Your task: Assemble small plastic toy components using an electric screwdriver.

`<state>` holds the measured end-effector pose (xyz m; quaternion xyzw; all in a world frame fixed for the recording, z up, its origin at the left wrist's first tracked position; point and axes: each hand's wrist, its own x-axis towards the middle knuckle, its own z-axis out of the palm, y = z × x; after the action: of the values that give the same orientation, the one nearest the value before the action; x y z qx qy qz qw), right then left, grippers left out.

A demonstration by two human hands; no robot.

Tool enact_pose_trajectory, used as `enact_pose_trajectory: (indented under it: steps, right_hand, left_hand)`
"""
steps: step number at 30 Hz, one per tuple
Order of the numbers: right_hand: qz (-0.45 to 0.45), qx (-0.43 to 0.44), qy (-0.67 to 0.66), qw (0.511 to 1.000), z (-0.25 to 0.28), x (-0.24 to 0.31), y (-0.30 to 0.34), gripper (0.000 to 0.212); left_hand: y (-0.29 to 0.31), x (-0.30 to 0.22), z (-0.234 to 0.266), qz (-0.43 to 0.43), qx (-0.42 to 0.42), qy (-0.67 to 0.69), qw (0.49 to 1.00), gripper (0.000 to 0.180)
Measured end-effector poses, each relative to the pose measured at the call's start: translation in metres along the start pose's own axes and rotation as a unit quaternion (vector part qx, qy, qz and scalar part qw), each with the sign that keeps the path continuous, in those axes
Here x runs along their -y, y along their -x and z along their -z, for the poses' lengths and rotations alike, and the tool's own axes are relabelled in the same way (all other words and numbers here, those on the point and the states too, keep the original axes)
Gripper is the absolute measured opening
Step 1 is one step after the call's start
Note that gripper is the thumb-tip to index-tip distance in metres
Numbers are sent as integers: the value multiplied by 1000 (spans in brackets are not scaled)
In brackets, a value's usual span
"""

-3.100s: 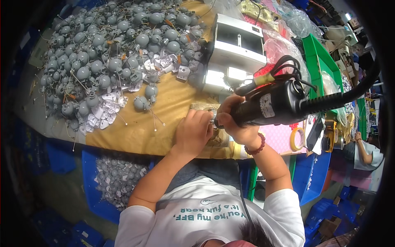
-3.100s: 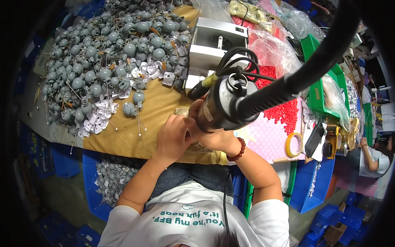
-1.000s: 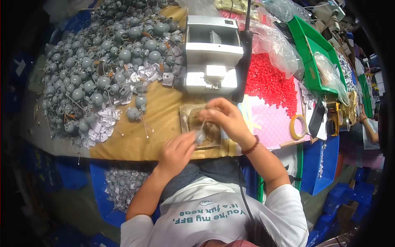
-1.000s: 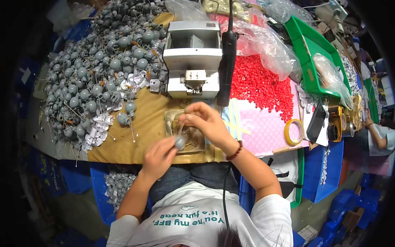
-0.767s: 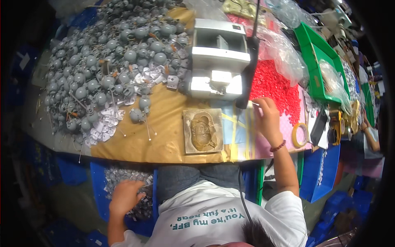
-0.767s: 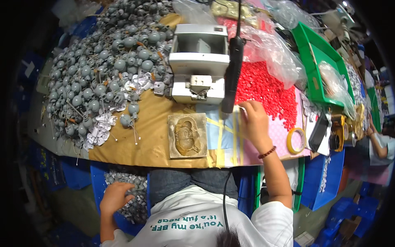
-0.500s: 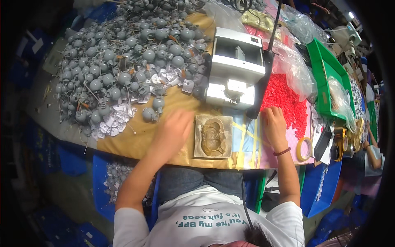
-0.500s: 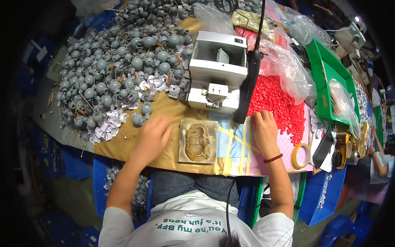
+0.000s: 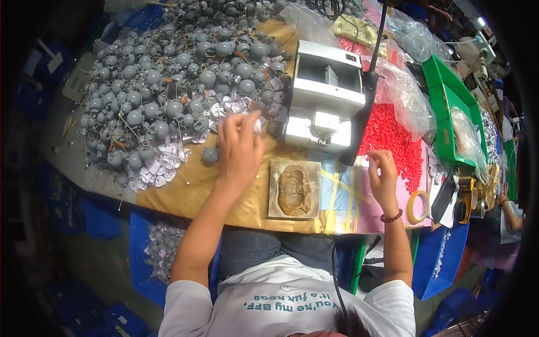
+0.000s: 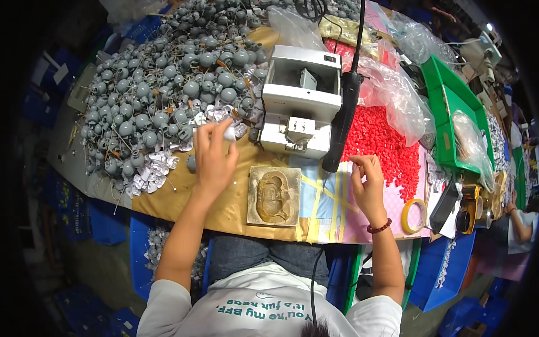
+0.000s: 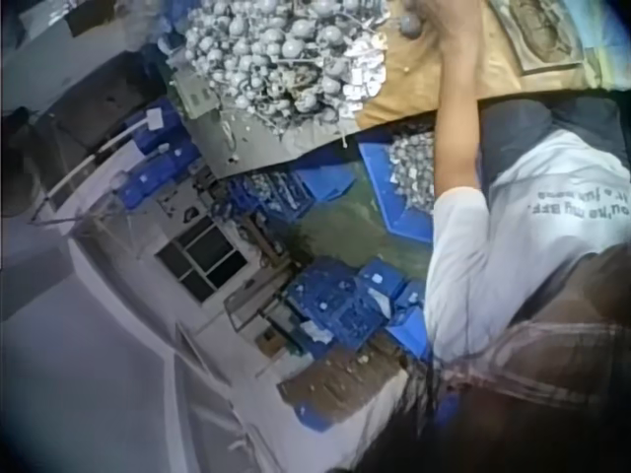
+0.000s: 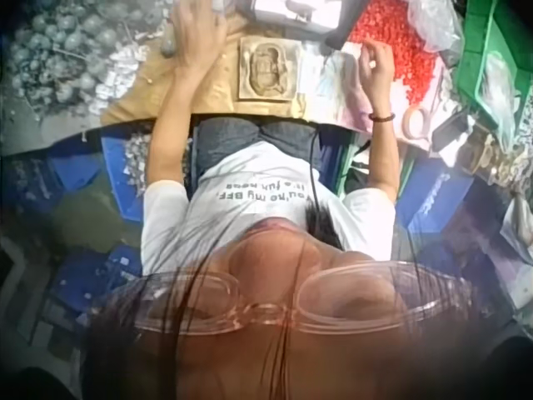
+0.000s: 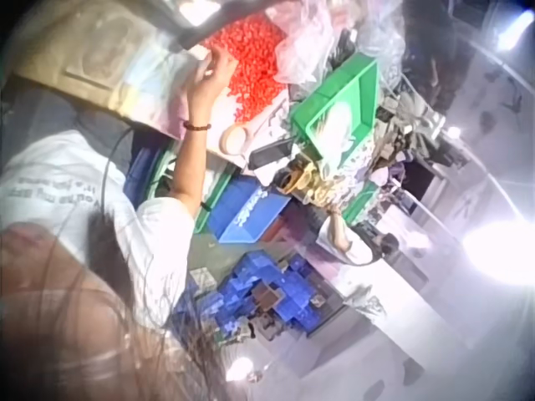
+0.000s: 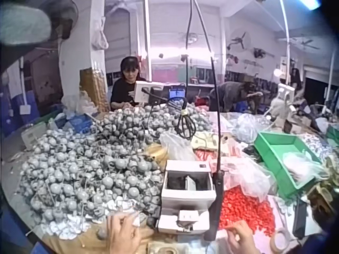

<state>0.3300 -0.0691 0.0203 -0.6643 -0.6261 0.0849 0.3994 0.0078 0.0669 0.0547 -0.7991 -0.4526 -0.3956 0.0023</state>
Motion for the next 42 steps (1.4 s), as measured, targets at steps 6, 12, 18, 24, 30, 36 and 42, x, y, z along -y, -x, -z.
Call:
enact_pose_trajectory:
  steps: [6, 12, 18, 24, 30, 36, 42]
  right_hand:
    - [-53, 96, -201, 974, -18, 34, 8, 10]
    - [-89, 146, -295, 940, -37, 52, 20, 7]
    - [-84, 160, -370, 911, -57, 63, 23, 9]
    - [-34, 141, -347, 927, -63, 84, 14, 14]
    - [132, 124, -177, 967, -74, 104, 9, 16]
    - [294, 103, 2, 950, -86, 98, 10, 24]
    - [268, 126, 8, 955, -86, 102, 14, 26]
  left_hand:
    - [52, -46, 23, -118, 165, 144, 969, 42]
    - [76, -50, 18, -153, 228, 179, 945, 36]
    - [72, -50, 16, -66, 252, 237, 936, 29]
    - [80, -49, 5, -20, 204, 235, 950, 22]
    - [86, -42, 3, 90, 199, 251, 943, 34]
    - [90, -21, 30, 122, 155, 252, 947, 38]
    - [78, 43, 45, 141, 60, -110, 982, 40]
